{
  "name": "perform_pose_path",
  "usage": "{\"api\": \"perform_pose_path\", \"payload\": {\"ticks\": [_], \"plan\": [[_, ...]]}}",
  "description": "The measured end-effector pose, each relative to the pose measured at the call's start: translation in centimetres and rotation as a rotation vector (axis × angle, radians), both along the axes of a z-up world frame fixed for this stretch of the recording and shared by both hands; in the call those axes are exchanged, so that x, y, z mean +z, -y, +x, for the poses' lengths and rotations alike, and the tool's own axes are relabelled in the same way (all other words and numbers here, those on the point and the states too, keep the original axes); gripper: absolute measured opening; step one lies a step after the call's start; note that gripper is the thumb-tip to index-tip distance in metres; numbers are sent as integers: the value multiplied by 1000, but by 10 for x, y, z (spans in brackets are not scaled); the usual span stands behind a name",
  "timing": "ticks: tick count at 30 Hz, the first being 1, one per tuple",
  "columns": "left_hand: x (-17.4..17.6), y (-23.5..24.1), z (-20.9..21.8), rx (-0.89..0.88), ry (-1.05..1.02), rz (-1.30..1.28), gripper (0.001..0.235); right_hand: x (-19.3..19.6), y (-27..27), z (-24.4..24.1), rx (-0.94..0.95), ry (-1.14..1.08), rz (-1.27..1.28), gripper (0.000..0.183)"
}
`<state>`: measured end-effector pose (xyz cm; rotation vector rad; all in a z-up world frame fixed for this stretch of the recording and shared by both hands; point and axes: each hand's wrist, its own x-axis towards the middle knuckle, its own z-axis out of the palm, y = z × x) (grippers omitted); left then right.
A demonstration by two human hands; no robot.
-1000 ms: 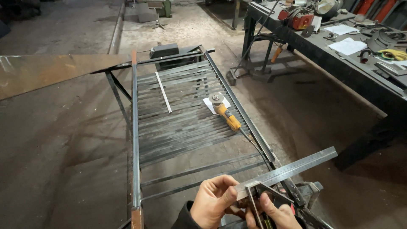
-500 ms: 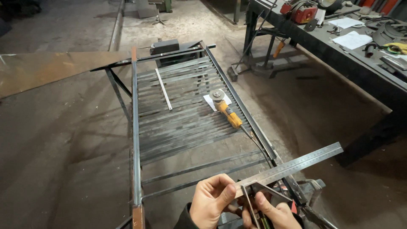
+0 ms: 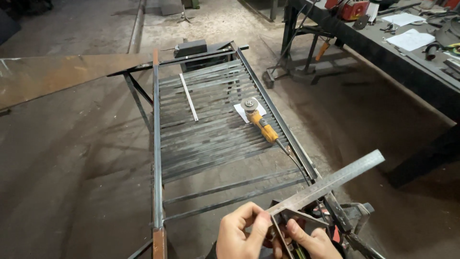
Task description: Grinding metal edges and measuring dimensions on a metal frame structure using a square and tape measure.
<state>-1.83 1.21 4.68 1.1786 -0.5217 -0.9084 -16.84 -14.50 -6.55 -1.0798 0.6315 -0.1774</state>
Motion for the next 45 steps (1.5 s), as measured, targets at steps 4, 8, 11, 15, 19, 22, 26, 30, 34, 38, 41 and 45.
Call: {"api": "perform_pose_path", "payload": {"ticks": [4,8,11,15,19,22,26,30,34,38,41,45], "plan": [[-3,-7,4,29,329,167,23,1,-5,8,35,40,35,43],[-30,-15,11,18,325,90,27,15,-22,27,73,94,276,40],[-37,-24,12,114,431,143,29,6,-29,35,105,143,377,40],[-36,-39,16,196,481,184,29,-4,-37,48,200,210,423,41],[-35,-54,20,258,585,176,31,-16,-43,64,199,127,432,42],[-31,-63,22,291,536,215,32,-19,-45,78,207,54,418,44],[-41,-73,24,343,594,270,33,2,-47,87,290,142,467,47],[-38,-74,20,426,530,175,35,-17,-32,93,330,127,443,43],[-48,-72,16,449,530,156,33,10,-38,96,468,263,313,29],[-61,-72,16,524,564,205,28,12,-42,101,462,311,315,26],[-65,-72,15,543,629,222,28,17,-43,101,438,306,310,27],[-54,-70,11,537,602,202,26,17,-41,96,400,281,309,27]]}}
